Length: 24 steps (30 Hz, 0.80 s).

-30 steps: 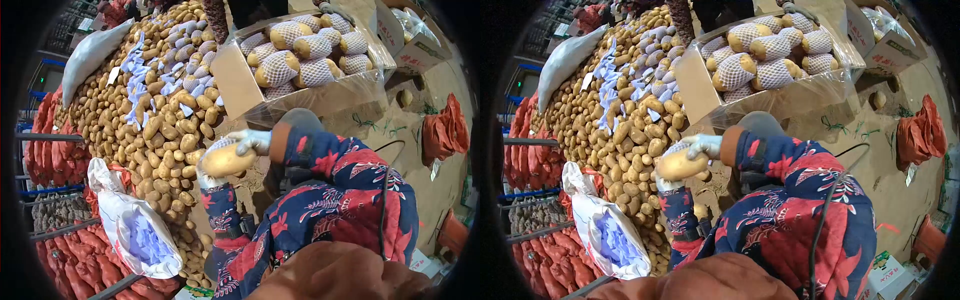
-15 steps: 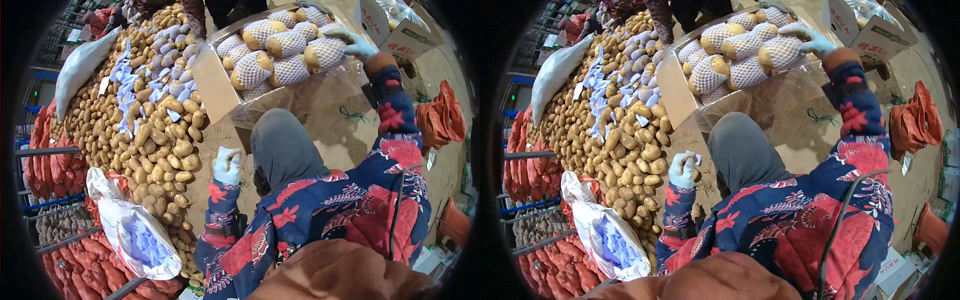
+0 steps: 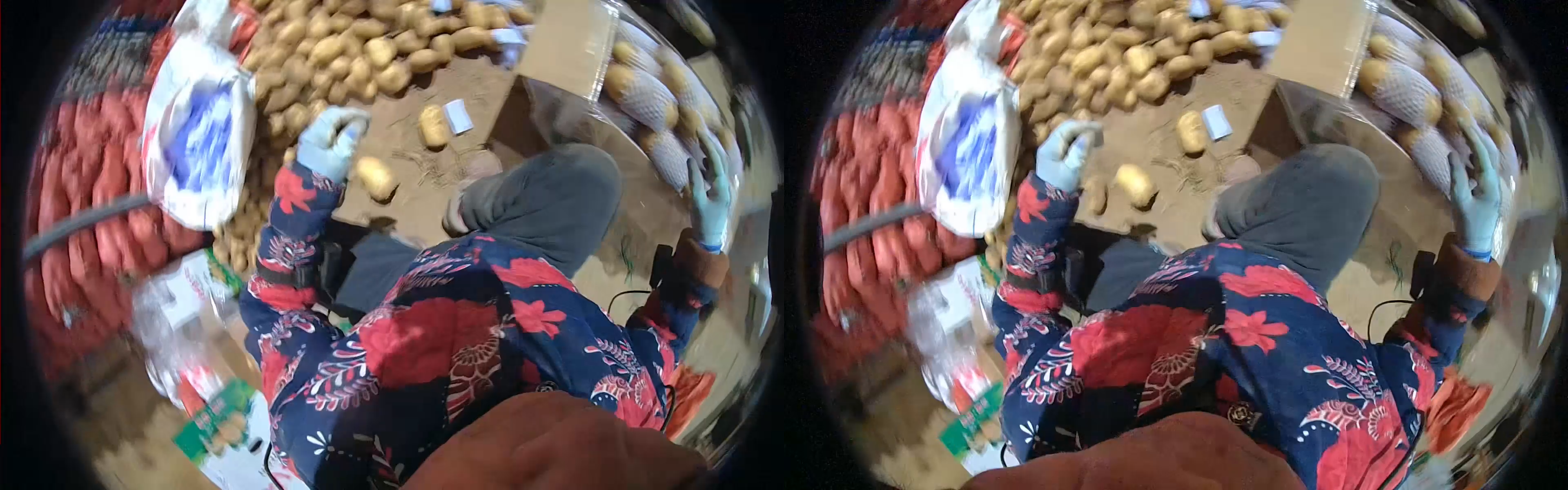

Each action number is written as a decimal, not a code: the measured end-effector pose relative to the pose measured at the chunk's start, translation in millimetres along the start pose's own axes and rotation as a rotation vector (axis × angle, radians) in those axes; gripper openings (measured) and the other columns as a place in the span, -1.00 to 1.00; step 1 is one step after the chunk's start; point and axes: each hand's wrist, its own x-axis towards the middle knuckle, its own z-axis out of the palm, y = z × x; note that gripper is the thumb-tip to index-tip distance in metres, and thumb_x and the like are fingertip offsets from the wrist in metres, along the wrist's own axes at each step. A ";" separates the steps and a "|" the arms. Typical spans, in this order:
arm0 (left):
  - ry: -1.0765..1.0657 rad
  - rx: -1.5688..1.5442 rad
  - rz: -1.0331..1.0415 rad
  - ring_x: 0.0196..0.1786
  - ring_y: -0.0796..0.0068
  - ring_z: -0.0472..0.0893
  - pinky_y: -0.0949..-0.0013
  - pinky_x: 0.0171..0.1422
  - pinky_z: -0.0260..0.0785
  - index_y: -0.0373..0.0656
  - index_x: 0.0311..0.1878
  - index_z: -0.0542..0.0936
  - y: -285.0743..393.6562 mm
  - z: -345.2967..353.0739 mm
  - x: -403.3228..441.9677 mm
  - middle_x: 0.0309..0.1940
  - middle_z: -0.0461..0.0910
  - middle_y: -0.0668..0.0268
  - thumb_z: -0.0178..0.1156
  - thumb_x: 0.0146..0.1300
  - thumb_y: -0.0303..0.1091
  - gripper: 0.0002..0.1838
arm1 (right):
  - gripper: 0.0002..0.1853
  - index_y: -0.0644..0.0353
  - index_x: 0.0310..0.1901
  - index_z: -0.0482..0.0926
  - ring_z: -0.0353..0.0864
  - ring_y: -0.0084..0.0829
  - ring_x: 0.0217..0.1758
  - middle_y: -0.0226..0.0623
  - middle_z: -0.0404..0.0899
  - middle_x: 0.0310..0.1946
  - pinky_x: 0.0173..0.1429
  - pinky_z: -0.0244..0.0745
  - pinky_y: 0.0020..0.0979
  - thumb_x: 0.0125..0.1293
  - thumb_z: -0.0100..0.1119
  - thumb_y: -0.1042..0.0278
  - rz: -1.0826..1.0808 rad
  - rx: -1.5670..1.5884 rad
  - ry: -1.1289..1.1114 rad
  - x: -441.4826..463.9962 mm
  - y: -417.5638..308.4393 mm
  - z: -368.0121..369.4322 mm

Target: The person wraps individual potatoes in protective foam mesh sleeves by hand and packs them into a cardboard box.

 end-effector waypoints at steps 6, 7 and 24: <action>0.315 -0.160 -0.153 -0.26 0.53 0.55 0.45 -0.10 0.41 -0.32 -0.13 0.53 -24.5 -64.5 -52.7 -0.33 0.58 0.26 0.11 0.28 -0.26 -0.72 | -0.66 0.24 0.03 0.49 0.50 -0.45 -0.03 -0.25 0.55 -0.10 0.10 0.34 -0.47 0.18 0.10 0.46 -0.185 0.611 -0.179 96.7 -157.8 140.6; 0.376 -0.155 -0.160 -0.27 0.50 0.58 0.42 -0.11 0.44 -0.33 -0.13 0.52 -41.3 -70.4 -57.0 -0.31 0.58 0.24 0.12 0.27 -0.27 -0.72 | -0.66 0.22 0.00 0.51 0.53 -0.42 -0.05 -0.21 0.57 -0.14 0.06 0.39 -0.44 0.17 0.15 0.39 0.037 0.801 -0.265 107.8 -185.9 174.8; 0.295 -0.210 -0.614 -0.23 0.48 0.57 0.47 -0.12 0.41 -0.29 -0.08 0.50 -96.0 -51.0 -89.1 -0.25 0.55 0.21 0.11 0.20 -0.38 -0.74 | -0.44 0.29 -0.07 0.49 0.58 -0.22 -0.08 -0.02 0.57 -0.14 -0.01 0.42 -0.29 0.03 0.23 -0.03 0.731 0.025 -0.755 -17.3 -73.5 542.6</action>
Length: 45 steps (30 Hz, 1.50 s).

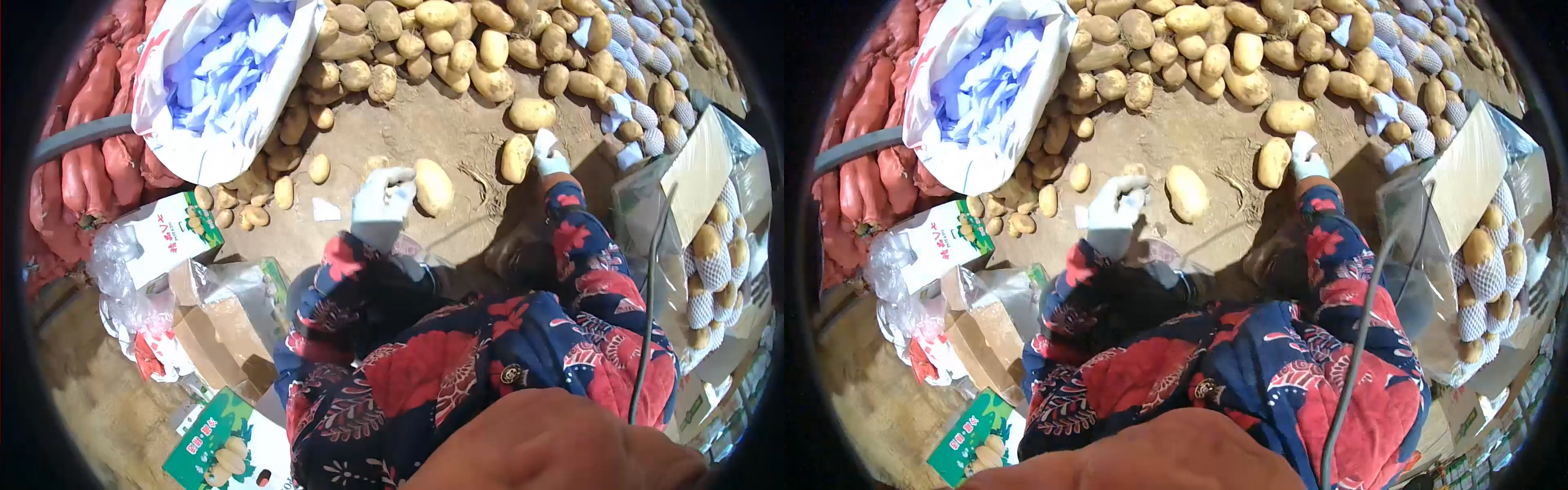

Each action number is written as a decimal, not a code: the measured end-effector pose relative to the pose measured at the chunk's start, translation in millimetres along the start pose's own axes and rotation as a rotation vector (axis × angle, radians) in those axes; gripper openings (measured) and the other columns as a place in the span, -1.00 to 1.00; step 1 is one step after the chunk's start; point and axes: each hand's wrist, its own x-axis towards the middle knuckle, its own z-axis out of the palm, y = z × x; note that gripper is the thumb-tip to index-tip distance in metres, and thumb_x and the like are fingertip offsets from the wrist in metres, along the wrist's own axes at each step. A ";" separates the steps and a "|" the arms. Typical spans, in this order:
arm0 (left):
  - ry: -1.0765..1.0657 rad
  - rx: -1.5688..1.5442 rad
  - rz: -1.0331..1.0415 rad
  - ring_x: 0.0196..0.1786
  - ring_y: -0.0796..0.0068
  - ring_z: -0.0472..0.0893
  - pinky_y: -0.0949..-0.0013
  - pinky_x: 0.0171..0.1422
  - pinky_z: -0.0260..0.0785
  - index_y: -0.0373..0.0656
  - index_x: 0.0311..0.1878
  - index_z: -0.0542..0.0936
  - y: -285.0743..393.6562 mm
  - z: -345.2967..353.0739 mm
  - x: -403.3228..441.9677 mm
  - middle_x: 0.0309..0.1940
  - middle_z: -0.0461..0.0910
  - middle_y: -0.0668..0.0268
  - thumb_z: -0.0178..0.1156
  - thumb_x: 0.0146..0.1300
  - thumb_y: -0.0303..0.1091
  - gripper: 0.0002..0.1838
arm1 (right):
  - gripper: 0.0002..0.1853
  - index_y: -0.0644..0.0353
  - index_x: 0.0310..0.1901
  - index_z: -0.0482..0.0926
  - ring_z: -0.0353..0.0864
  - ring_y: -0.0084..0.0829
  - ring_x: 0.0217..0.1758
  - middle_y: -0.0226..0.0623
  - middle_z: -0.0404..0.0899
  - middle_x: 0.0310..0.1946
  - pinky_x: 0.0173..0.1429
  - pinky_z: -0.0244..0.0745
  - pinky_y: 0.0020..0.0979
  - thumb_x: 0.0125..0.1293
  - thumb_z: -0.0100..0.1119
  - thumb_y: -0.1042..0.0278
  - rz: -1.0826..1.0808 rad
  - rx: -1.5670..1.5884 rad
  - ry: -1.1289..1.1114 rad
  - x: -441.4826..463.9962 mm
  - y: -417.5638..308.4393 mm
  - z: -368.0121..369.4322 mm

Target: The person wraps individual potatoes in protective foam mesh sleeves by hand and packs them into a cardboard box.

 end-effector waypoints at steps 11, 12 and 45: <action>0.185 0.304 0.262 -0.47 0.63 0.49 0.52 -0.44 0.35 -0.32 -0.13 0.44 -23.8 -3.6 5.4 -0.40 0.54 0.28 0.23 0.12 -0.31 -0.66 | -0.69 0.07 -0.26 0.53 0.53 -0.26 -0.51 -0.29 0.52 -0.58 -0.34 0.43 -0.34 0.04 0.26 0.07 -1.280 0.275 -0.603 -232.8 -228.7 -89.1; 0.170 0.242 0.237 -0.50 0.63 0.49 0.51 -0.48 0.33 -0.32 -0.21 0.46 -22.0 -5.0 3.3 -0.51 0.52 0.34 0.21 0.13 -0.33 -0.73 | -0.68 0.06 -0.24 0.53 0.53 -0.26 -0.50 -0.29 0.51 -0.58 -0.35 0.42 -0.33 0.04 0.26 0.07 -1.256 0.304 -0.646 -232.7 -232.8 -91.2; 0.030 -0.837 -0.263 -0.10 0.19 0.56 0.31 0.01 0.46 -0.38 -0.10 0.38 7.1 -0.4 18.6 -0.17 0.50 -0.05 0.00 0.18 -0.64 -0.80 | -0.28 0.32 0.07 0.40 0.54 -0.30 -0.05 -0.17 0.56 -0.12 0.02 0.45 -0.30 -0.06 0.36 0.01 -0.636 0.705 0.062 82.8 -252.8 -247.3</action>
